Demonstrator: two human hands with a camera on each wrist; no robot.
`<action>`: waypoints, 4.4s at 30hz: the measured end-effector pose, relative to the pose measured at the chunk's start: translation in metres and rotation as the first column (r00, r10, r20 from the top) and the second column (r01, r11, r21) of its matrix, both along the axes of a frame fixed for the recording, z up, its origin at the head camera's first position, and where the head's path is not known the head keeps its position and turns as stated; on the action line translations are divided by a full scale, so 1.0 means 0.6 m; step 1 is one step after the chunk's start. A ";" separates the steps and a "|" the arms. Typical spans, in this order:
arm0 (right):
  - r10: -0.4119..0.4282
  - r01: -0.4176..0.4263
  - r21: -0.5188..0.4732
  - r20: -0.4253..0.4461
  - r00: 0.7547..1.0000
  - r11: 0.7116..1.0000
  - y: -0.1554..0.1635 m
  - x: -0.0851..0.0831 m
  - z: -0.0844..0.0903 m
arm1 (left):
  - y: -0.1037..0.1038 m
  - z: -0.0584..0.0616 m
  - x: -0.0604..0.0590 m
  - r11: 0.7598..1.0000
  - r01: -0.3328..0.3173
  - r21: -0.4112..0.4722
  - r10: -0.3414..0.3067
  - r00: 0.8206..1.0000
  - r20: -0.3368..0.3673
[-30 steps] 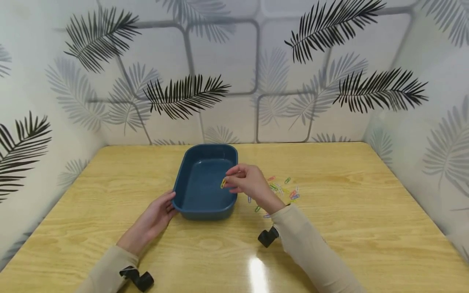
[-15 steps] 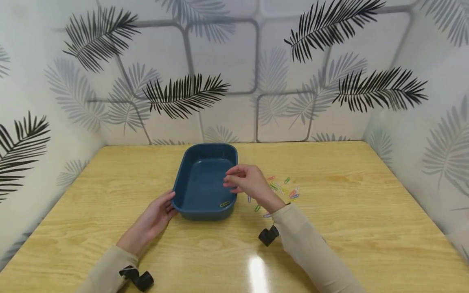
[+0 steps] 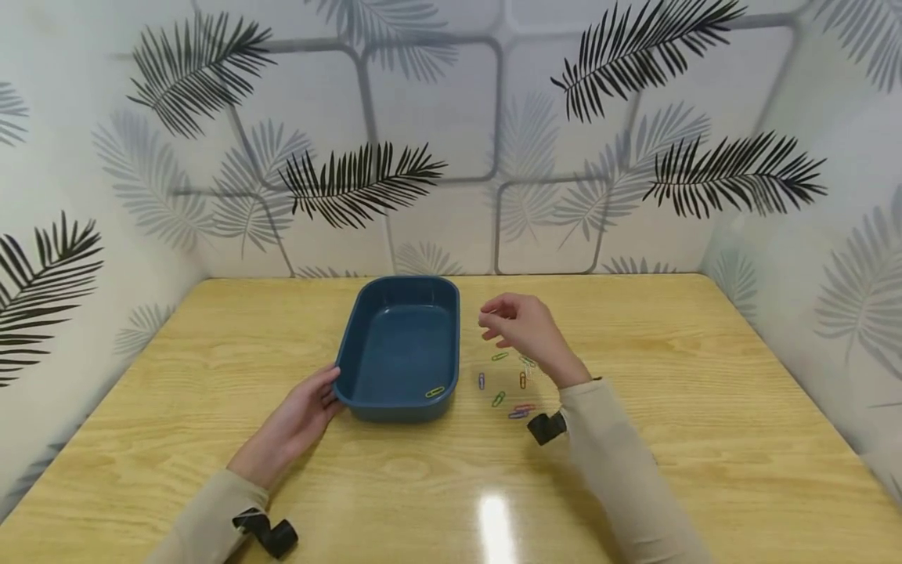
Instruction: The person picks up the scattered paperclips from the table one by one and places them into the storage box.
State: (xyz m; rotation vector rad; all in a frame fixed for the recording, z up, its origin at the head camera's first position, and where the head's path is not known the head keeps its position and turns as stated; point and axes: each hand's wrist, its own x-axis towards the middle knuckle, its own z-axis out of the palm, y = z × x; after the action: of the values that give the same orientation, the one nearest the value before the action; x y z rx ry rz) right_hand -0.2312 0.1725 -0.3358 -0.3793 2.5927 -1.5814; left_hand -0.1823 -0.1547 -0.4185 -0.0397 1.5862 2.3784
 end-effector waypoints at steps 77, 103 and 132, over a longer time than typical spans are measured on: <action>-0.073 0.011 0.414 0.136 0.988 0.910 0.170 -0.049 -0.081 | -0.001 0.000 0.001 1.000 -0.022 -0.005 0.022 1.000 0.011; -0.070 0.026 0.304 0.136 0.988 0.952 0.145 -0.046 -0.064 | -0.002 -0.001 -0.003 1.000 -0.025 -0.017 0.025 1.000 0.018; -0.065 0.056 0.122 0.075 0.995 0.991 0.095 -0.037 -0.050 | -0.001 0.001 -0.007 1.000 -0.026 -0.004 0.026 1.000 0.011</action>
State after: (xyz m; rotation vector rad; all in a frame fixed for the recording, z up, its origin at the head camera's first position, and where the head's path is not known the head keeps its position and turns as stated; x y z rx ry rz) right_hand -0.2535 0.2292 -0.3659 -0.2256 2.6460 -1.4175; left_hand -0.1863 -0.1554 -0.4178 -0.0738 1.5947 2.3905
